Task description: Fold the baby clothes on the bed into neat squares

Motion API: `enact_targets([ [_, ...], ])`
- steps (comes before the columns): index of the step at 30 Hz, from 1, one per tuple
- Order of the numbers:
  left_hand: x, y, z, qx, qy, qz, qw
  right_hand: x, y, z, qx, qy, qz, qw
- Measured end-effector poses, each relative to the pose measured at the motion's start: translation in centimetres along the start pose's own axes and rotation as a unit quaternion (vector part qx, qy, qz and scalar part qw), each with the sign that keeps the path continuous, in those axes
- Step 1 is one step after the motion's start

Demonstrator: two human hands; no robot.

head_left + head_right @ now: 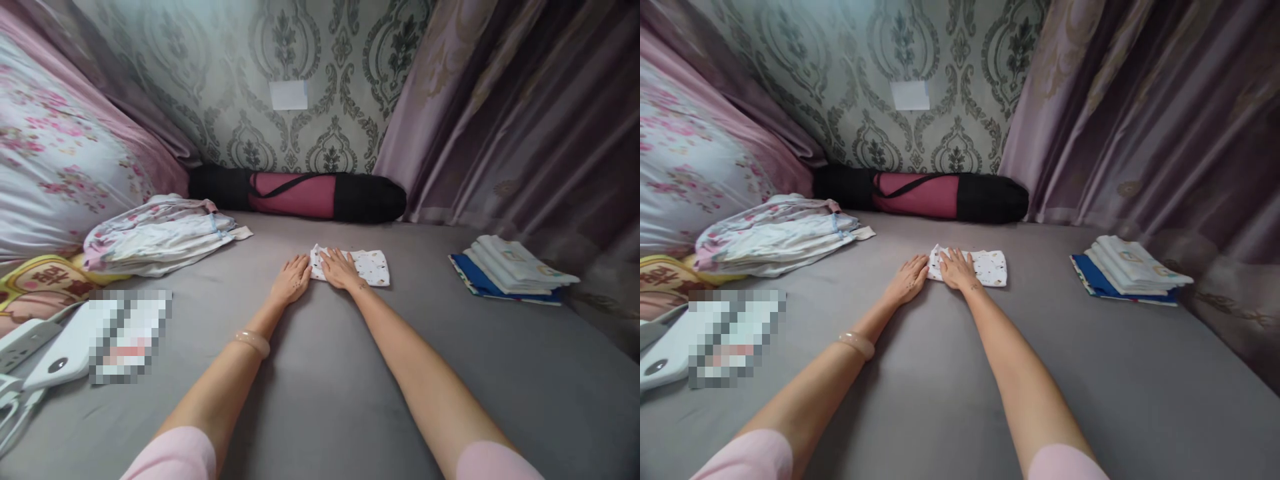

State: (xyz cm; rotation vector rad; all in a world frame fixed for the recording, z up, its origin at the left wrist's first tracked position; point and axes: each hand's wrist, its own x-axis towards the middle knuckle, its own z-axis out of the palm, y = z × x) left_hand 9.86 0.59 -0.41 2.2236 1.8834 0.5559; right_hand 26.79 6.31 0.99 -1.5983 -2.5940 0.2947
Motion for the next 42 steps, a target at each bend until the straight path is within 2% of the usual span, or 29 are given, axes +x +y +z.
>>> enact_targets([
  [3, 0.3, -0.4, 0.4, -0.026, 0.040, -0.004, 0.999, 0.1, -0.3, -0.5, 0.020, -0.015, 0.008, 1.000],
  [8, 0.7, -1.0, 0.8, -0.072, 0.086, 0.001, 0.994, 0.7, -2.3, -0.8, 0.030, 0.021, -0.015, 0.999],
  [13, 0.9, -1.2, 1.1, -0.090, 0.105, 0.002, 0.990, 1.4, -4.3, 0.4, 0.009, 0.047, -0.025, 0.999],
  [18, 0.9, -1.3, 1.2, -0.095, 0.103, -0.006, 0.990, 1.6, -4.7, 1.9, 0.000, 0.033, -0.013, 0.999],
  [24, 0.5, -0.8, 0.5, -0.071, 0.069, -0.003, 0.995, 1.6, -3.9, 0.7, 0.081, 0.012, -0.032, 0.996],
  [27, 0.2, -0.6, 0.2, -0.053, 0.048, 0.010, 0.997, 1.0, -2.5, -0.3, 0.143, 0.047, -0.029, 0.988],
  [30, 0.2, -0.7, 0.4, -0.031, 0.038, 0.019, 0.999, -0.3, 0.1, -1.2, 0.145, 0.136, -0.013, 0.980],
  [32, 0.2, -0.9, 0.6, -0.026, 0.042, 0.025, 0.998, -1.4, 2.6, -1.8, 0.136, 0.194, 0.037, 0.971],
  [35, 0.6, -1.3, 0.8, -0.036, 0.053, 0.020, 0.998, -3.1, 6.5, -3.0, 0.132, 0.245, 0.179, 0.944],
  [38, 1.3, -1.4, 0.9, -0.047, 0.061, -0.022, 0.997, -4.7, 9.6, -4.0, 0.136, 0.205, 0.311, 0.918],
  [40, 1.9, -1.1, 0.8, -0.042, 0.063, -0.064, 0.995, -5.3, 10.7, -4.2, 0.143, 0.156, 0.353, 0.911],
  [42, 2.6, -0.3, 0.7, -0.028, 0.055, -0.112, 0.992, -5.7, 11.1, -4.2, 0.151, 0.128, 0.366, 0.909],
])
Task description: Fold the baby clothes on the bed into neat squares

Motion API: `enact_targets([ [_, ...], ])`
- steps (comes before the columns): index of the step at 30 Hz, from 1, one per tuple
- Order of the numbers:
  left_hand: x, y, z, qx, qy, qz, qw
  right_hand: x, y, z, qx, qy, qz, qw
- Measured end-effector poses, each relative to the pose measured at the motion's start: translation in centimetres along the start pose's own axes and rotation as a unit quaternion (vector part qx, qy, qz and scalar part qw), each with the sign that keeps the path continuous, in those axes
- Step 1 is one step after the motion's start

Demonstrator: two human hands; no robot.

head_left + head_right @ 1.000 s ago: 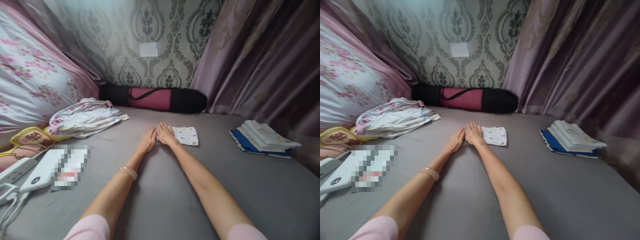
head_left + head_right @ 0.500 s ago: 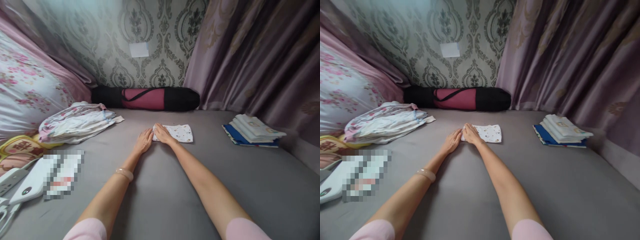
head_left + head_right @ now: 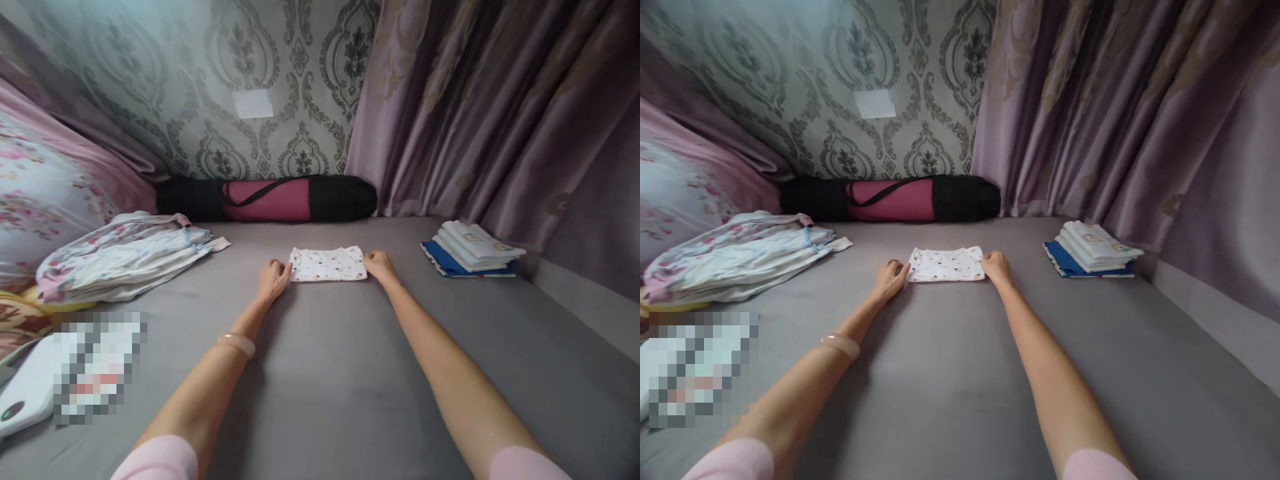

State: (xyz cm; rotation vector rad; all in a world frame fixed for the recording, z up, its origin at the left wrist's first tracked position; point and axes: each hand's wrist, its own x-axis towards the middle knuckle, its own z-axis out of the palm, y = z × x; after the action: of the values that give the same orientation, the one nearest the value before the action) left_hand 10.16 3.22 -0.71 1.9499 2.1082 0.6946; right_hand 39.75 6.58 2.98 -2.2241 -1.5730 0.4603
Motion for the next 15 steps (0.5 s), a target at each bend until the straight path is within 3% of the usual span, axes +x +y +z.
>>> enact_targets([
  [5, 0.4, 2.5, 0.2, 0.049, -0.028, -0.084, 0.995, -0.3, -0.6, 0.7, 0.017, -0.034, 0.017, 0.999],
  [9, 0.3, 3.5, 0.3, 0.051, -0.013, -0.123, 0.991, -0.2, -1.2, 0.8, 0.055, -0.042, 0.033, 0.997],
  [12, 0.4, 3.8, 0.1, 0.024, 0.012, -0.127, 0.992, -0.1, -1.4, 0.6, 0.096, -0.050, 0.046, 0.993],
  [15, 0.6, 3.8, -0.3, -0.073, -0.015, -0.158, 0.985, -0.4, -1.6, 0.3, 0.156, -0.078, 0.066, 0.982],
])
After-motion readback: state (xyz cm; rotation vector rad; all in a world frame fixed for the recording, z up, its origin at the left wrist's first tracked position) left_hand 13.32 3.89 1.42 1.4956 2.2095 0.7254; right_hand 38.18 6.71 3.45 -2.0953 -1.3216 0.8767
